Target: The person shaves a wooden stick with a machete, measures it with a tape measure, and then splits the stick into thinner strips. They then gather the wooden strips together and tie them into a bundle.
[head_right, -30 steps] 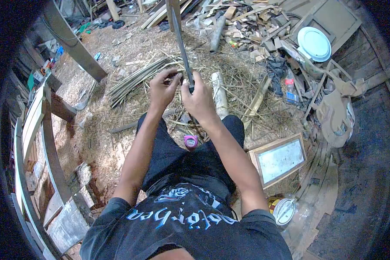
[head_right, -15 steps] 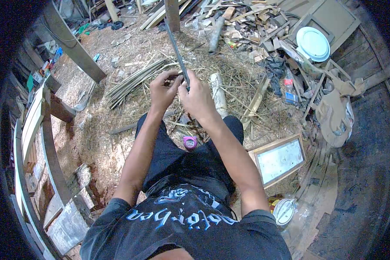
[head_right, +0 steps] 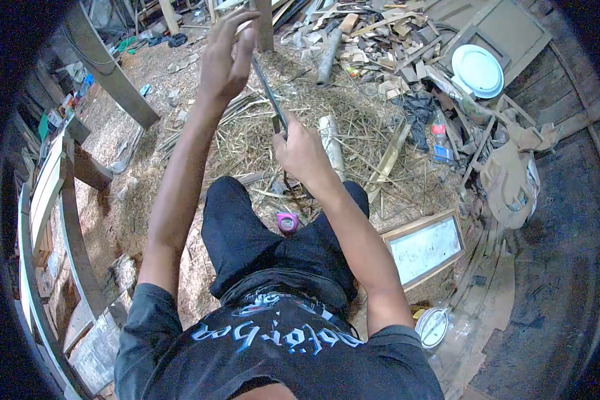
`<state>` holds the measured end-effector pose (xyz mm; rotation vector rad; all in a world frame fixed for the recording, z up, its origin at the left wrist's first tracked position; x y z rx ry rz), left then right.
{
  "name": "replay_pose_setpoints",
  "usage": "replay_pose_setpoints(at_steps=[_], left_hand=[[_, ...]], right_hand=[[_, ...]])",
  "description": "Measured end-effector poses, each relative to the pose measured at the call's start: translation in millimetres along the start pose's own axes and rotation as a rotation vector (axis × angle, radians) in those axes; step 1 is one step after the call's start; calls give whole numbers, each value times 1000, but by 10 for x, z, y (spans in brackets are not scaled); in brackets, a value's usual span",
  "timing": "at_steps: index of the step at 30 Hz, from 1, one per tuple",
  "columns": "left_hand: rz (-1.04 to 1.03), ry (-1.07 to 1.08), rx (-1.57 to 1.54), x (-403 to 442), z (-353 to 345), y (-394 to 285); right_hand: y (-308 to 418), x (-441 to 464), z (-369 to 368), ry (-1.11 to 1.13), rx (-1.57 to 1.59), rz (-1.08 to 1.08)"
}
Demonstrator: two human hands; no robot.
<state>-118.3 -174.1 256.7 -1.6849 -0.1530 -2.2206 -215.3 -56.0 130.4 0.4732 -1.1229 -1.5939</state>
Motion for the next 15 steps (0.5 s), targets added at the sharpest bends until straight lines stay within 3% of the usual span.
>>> replay_pose_setpoints(at_steps=[1, 3, 5, 7, 10, 15], left_hand=[[-130, -22, 93, 46, -20, -92], [-156, 87, -13, -201, -332, 71], [-295, 497, 381, -693, -844, 170], [-273, 406, 267, -549, -718, 133], [87, 241, -150, -484, -308, 79], [73, 161, 17, -674, -176, -67]], right_hand=[[-3, 10, 11, -10, 4, -12], [-35, 44, 22, -22, 9, -23], [-97, 75, 16, -27, -15, -18], [-21, 105, 34, -6, -40, -4], [-66, 123, 31, 18, -33, 0], [-172, 185, 31, -29, 5, -9]])
Point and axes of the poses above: each hand's wrist, its own x-axis towards the middle knuckle, its own z-axis out of the back of the hand, y = z × x, the point moved 7 cm from there along x, towards the middle knuckle, and after that the axes turned 13 degrees about x, right-handed, at the moved point
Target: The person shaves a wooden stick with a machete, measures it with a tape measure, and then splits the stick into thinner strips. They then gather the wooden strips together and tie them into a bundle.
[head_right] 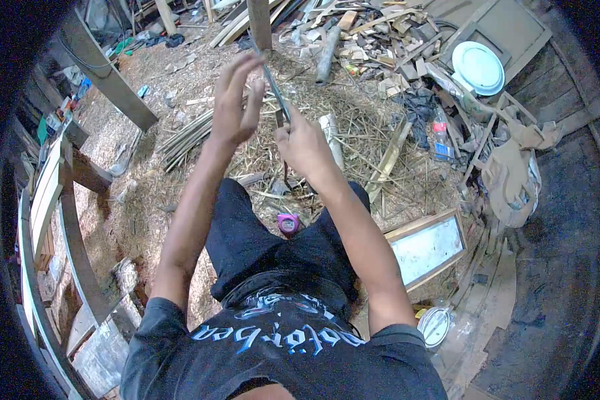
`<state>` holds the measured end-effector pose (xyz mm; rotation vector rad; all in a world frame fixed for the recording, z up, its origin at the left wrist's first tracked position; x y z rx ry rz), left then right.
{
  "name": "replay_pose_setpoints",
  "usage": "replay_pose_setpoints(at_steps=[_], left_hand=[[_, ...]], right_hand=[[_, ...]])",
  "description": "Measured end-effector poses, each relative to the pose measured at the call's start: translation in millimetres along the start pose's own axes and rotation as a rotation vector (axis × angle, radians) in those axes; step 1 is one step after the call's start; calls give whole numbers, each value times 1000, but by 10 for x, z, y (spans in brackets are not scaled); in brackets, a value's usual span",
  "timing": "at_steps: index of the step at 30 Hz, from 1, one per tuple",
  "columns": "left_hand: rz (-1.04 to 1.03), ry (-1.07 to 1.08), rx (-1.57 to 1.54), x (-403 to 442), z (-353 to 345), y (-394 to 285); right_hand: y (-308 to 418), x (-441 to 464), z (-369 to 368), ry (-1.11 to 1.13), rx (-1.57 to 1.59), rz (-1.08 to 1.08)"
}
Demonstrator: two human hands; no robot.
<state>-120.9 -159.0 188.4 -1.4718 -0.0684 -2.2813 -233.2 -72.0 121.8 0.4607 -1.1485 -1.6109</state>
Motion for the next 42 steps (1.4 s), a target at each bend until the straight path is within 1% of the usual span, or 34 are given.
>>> replay_pose_setpoints(at_steps=[2, 4, 6, 7, 8, 9, 10, 11, 12, 14, 15, 16, 18, 19, 20, 21, 22, 23, 25, 26, 27, 28, 29, 30, 31, 34, 36, 37, 38, 40, 42], left_hand=[[-146, -119, -3, 307, 183, -97], [-157, -126, -33, 611, 322, -154], [-209, 18, 91, 828, 147, -95], [-318, -11, 71, 866, -80, -41], [-319, -9, 70, 700, -341, 107], [-347, 234, 256, 413, -795, 274], [-366, 474, 443, 216, -1082, 407], [-251, 549, 274, 261, -1092, 462], [-265, 546, 272, 347, -1058, 441], [-235, 339, 18, 571, -738, 339], [-280, 295, 97, 633, -636, 288], [-278, 302, 96, 640, -613, 267], [-299, 322, 143, 664, -628, 199], [-229, 356, 156, 443, -898, 314], [-224, 583, 383, 165, -1125, 455], [-104, 626, 197, -19, -1220, 605], [8, 667, 5, -87, -1239, 665], [-2, 669, 0, -129, -1247, 705], [152, 297, -274, -81, -817, 684], [155, 310, -272, -175, -686, 581], [223, 358, -290, -236, -529, 441], [293, 405, -309, -315, -453, 334], [314, 338, -295, -387, -418, 264], [342, 273, -280, -482, -407, 214], [414, 242, -279, -562, -412, 223], [464, 190, -266, -608, -411, 220], [437, 164, -226, -629, -444, 223], [417, 133, -204, -638, -428, 224], [393, 96, -181, -624, -407, 227], [401, 101, -174, -634, -379, 242], [417, 100, -162, -622, -340, 281]], right_hand=[[27, -6, 26, 13, 2, -20], [49, -5, 30, 20, 4, -29], [51, -9, 34, 38, -28, -28], [19, 2, 24, 36, -28, -30], [-47, 15, 21, 5, -52, -57], [-83, 14, 30, -25, -76, -82], [-65, 1, 43, -23, -77, -80], [-56, 15, 41, 28, -89, -117], [-53, 23, 48, 69, -98, -159], [-41, 31, 59, 115, -86, -198], [-63, 57, 54, 88, -90, -153], [-80, 48, 47, 61, -91, -117], [-105, 52, 49, 53, -75, -121], [-103, 28, 34, 48, -57, -125], [-183, 3, -20, 51, -54, -124], [-331, 8, -102, 73, -109, -118], [-315, 16, -125, 86, -164, -117], [-367, -42, -136, 127, -114, -219], [-335, -63, -149, 119, -136, -230], [-364, -77, -175, 100, -150, -221], [-399, -76, -205, 100, -140, -228], [-404, -62, -217, 75, -105, -190], [-412, -33, -224, 50, -72, -149], [-475, -12, -262, 56, -69, -157], [-550, 23, -302, 50, -43, -162], [-640, 17, -379, 10, -32, -128], [-703, -8, -439, 33, 92, -117], [-839, -15, -520, 37, 82, -213], [-1010, -13, -635, 37, 84, -212], [-1463, -82, -893, 47, 62, -205], [-1618, -216, -1006, 61, 79, -170]])
Point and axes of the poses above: each hand's wrist, its own x-axis towards the middle knuckle, its own z-axis out of the back of the hand, y = z × x, the point moved 7 cm from there along x, towards the middle knuckle, and after that the axes turned 13 degrees about x, right-handed, at the moved point
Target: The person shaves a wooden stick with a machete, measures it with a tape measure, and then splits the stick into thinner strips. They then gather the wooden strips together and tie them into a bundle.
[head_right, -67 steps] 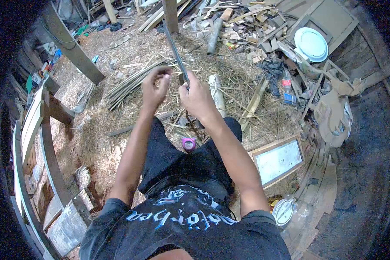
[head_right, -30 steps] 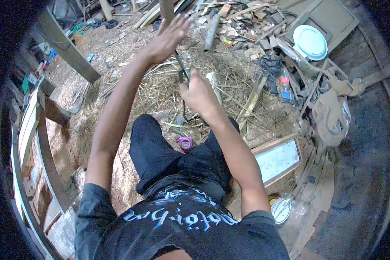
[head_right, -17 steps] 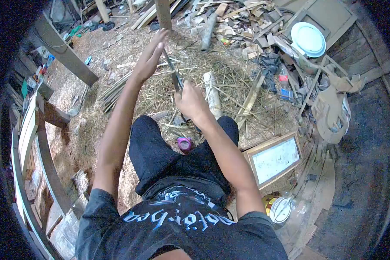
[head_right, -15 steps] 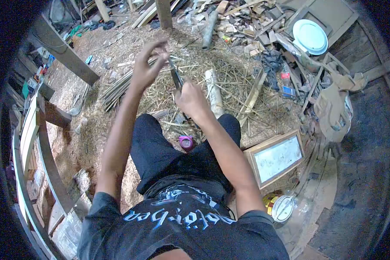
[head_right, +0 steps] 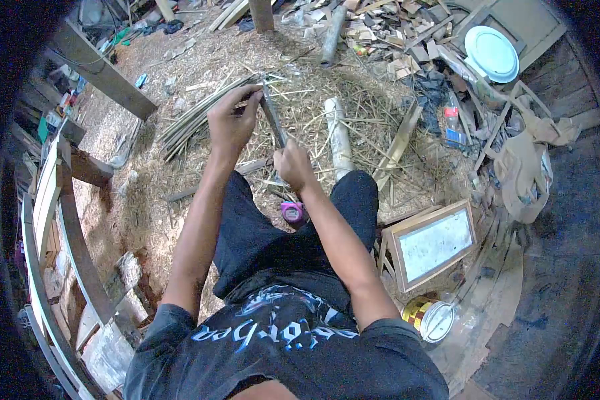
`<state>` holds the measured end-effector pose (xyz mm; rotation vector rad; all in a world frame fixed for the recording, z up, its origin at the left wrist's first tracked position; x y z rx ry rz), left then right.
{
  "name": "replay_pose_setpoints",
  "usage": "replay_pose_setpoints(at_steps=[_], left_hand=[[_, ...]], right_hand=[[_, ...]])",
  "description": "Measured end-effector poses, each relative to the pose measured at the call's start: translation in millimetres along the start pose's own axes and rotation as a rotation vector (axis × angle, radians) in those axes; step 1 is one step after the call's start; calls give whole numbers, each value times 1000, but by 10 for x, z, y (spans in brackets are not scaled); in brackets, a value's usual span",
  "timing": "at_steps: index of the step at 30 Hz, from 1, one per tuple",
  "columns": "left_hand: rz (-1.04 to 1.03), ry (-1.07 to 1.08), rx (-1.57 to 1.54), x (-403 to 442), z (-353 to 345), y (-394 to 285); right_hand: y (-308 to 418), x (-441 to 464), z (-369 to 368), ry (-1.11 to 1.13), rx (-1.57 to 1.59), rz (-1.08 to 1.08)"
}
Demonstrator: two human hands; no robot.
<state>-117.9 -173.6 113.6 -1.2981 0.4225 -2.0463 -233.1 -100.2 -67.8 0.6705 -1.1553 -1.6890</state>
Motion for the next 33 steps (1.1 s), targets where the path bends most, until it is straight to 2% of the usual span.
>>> replay_pose_setpoints(at_steps=[2, 3, 6, 7, 8, 9, 12, 13, 16, 17, 19, 23, 27, 28, 30, 31, 33], left_hand=[[16, 4, 10, 13, 16, 47], [31, 7, -13, 25, 13, 80], [-6, 5, -3, 9, 68, 53], [-74, -1, 7, -14, 71, 17], [-134, -4, 19, -62, 87, -25], [-39, 23, -46, -96, 85, -30], [-44, 2, -16, -142, 42, 36], [13, 15, -51, -131, 32, 47], [-40, -6, 13, -38, 41, 60], [71, 45, -6, -57, 8, 124], [34, 23, -1, -33, -8, 163], [-68, -36, 42, -24, 16, 145], [-40, -39, 17, -67, 16, 276], [-40, -55, 38, -61, 37, 265], [-9, -38, 3, -73, 48, 286], [-2, -33, 13, -63, 45, 316], [5, -28, 28, -29, 73, 360]], right_hand=[[-179, -81, -97, 4, 101, -114], [-275, -77, -144, 0, -31, -216], [-1082, -146, -466, -52, -30, -122], [-1324, -203, -528, 9, -103, -250], [-1318, -188, -518, 11, -101, -246], [-1360, -174, -511, 10, -62, -270], [-1475, -281, -560, 56, -57, -352], [-1382, -247, -517, 61, -54, -323], [-1237, -233, -520, 66, -64, -351], [-1164, -252, -481, -14, -83, -301], [-987, -323, -404, -96, -78, -246], [-1480, -441, -615, 53, -206, -259], [-1315, -524, -486, -78, -55, -316], [-1527, -522, -542, -79, -55, -319], [-2022, -555, -714, 48, -135, -496], [-2045, -611, -726, 132, -106, -441], [-2075, -603, -767, 120, -159, -431]])
Point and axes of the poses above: each hand's wrist, its own x-axis towards the middle knuckle, its own z-axis out of the back of the hand, y = z × x, the point moved 7 cm from there along x, towards the middle knuckle, and after that the axes turned 13 degrees about x, right-handed, at the moved point
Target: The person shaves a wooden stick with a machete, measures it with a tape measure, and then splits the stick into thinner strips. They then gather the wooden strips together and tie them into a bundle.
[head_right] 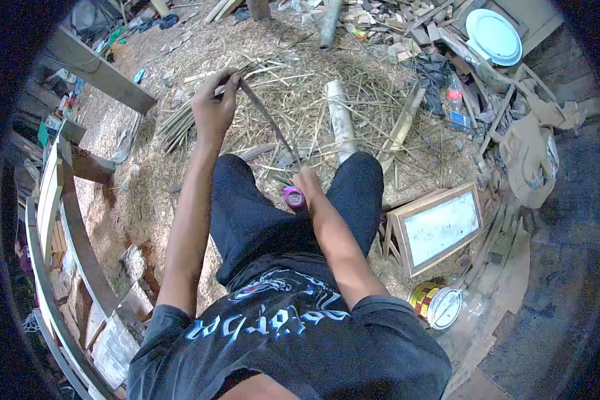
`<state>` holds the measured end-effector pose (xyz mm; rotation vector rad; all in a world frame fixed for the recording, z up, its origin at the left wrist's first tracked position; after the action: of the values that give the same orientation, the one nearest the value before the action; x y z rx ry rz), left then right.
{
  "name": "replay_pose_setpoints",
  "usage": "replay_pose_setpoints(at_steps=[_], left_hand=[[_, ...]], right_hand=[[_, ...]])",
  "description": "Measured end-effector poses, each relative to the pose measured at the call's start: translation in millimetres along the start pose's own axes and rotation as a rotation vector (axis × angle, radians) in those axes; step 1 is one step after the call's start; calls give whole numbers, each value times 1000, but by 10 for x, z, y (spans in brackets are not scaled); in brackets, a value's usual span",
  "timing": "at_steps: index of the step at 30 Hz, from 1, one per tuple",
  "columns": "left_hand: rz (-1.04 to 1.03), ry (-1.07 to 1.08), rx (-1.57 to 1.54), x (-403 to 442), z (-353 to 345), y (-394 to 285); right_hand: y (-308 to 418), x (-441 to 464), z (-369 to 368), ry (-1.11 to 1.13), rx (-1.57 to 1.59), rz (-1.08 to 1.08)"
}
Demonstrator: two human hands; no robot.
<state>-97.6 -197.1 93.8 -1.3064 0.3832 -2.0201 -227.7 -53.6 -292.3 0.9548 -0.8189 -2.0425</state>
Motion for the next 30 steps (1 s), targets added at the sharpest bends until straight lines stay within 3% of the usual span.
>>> replay_pose_setpoints(at_steps=[3, 7, 9, 10, 11, 13, 14, 17, 19, 21, 23, 25, 26, 27, 29, 30], left_hand=[[-10, -29, 28, 13, 35, -10], [6, 9, -41, -13, 52, 84], [66, 39, -205, -86, 45, 151], [89, 49, -197, -125, 67, 165], [113, 59, -190, -183, 96, 158], [83, 56, -188, -298, 296, -149], [95, 38, -194, -376, 374, -227], [58, -15, -176, -644, 611, -283], [18, -53, -152, -856, 756, -302], [169, -73, -357, -1062, 849, -238], [70, -46, -312, -1159, 947, -279], [478, -44, -1063, -1303, 837, -125], [678, -51, -1116, -1384, 772, -85], [684, -56, -1120, -1367, 804, -85], [1017, 502, -895, -1560, 538, -51], [1099, 605, -957, -1632, 429, -103]], right_hand=[[-11, -54, 37, -26, 8, -57], [631, -222, 424, -224, 120, 210], [935, -370, 601, -330, 328, 356], [1151, -473, 711, -180, 457, 120], [1304, -536, 786, -182, 460, 117], [1542, -567, 678, 56, 1049, -1], [1688, -581, 689, 8, 1168, -29], [2060, -714, 787, 5, 1331, -136], [2155, -689, 796, 21, 1391, -103], [2272, -673, 869, 41, 1534, -30], [2367, -730, 1026, 26, 1534, -23], [2453, -816, 1216, 8, 1392, 38], [2467, -794, 1283, 36, 1349, 119], [2466, -820, 1331, 36, 1341, 115], [2517, -875, 1461, -4, 1140, 143], [2532, -878, 1490, 9, 1095, 176]])
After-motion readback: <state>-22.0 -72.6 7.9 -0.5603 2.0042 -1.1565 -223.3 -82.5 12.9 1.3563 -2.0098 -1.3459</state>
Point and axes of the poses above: each hand's wrist, its own x-axis towards the middle knuckle, its own z-axis out of the back of the hand, y = z × x, the point moved 7 cm from there along x, towards the middle knuckle, and after that the axes turned 13 degrees about x, right-handed, at the moved point
